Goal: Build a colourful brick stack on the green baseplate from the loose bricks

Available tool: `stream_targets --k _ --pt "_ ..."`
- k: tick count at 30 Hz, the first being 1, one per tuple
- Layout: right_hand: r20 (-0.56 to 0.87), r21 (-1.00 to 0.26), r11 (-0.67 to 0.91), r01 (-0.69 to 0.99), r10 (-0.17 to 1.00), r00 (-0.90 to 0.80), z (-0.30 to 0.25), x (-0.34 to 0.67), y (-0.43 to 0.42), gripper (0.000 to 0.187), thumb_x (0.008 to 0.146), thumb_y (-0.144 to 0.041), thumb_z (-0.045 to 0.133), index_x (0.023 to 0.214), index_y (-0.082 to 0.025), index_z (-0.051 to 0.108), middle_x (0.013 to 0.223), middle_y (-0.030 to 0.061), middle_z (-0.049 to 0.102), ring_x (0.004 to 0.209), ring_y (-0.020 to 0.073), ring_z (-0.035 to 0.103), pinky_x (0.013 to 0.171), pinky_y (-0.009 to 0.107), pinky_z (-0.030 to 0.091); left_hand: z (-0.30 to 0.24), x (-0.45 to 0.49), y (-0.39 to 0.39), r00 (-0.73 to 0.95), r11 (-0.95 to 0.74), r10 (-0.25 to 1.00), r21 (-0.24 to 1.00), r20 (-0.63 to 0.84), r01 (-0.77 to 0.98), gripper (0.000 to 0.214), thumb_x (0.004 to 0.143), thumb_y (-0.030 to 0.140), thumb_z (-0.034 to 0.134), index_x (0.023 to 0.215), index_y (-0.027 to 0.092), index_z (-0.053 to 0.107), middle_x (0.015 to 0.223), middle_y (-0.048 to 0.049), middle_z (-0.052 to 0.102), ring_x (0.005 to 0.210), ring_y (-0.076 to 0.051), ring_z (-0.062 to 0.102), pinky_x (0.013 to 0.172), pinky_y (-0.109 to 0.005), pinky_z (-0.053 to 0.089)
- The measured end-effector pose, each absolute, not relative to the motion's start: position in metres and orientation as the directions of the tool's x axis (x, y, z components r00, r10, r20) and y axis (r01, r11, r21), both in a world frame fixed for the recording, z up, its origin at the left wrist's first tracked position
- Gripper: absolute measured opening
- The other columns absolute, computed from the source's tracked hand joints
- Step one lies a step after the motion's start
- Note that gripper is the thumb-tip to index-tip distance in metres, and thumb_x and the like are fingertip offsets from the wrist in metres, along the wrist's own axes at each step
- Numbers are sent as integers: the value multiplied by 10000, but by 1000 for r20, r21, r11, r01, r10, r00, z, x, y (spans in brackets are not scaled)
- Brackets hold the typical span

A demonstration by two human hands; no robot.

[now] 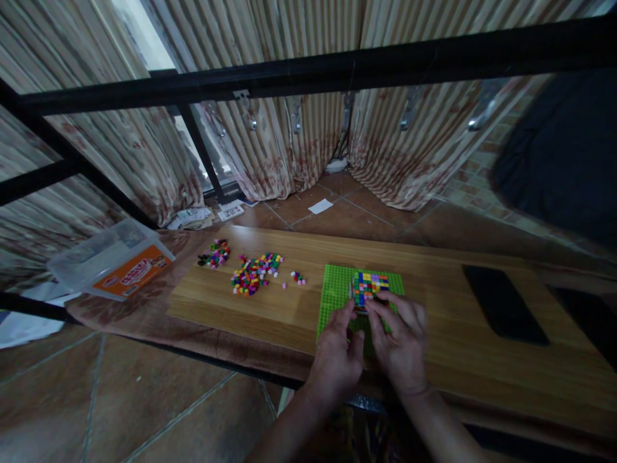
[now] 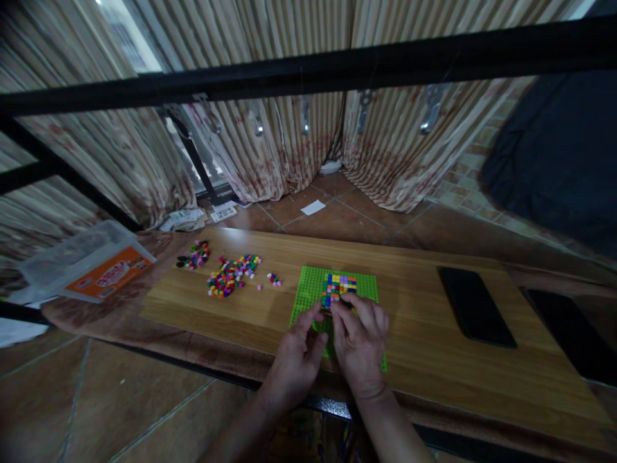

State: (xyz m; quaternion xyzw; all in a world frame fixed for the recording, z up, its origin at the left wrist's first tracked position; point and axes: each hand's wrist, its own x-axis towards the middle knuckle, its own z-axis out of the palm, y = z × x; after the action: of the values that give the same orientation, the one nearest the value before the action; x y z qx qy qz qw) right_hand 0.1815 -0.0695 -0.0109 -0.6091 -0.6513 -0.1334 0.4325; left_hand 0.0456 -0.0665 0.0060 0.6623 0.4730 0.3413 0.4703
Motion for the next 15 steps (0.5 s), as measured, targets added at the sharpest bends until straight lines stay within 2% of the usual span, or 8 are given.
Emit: stream_targets --k 6,12,15 --pt "750 -311 218 925 654 98 -18 182 -70 127 848 -168 622 940 -229 684 999 51 666 932 206 557 819 373 420 -3 49 -68 286 -105 958 950 17 295 546 841 182 494 1384 203 437 1176 -89 611 1061 -206 583 938 -329 464" --pt "760 -296 215 931 644 92 -17 184 -72 179 839 -173 641 980 -269 698 1056 45 666 942 202 571 815 370 424 -5 40 -67 226 -37 974 956 -30 289 538 840 199 511 1372 221 435 1112 -56 639 733 -128 602 699 -261 505" --pt "771 -339 232 912 624 128 -11 186 -81 262 837 -157 640 1067 -274 680 1113 56 654 981 209 584 842 383 432 -8 21 -61 123 -18 992 939 -26 342 487 835 210 531 1319 195 488 1070 -57 656 733 -128 606 710 -257 503"
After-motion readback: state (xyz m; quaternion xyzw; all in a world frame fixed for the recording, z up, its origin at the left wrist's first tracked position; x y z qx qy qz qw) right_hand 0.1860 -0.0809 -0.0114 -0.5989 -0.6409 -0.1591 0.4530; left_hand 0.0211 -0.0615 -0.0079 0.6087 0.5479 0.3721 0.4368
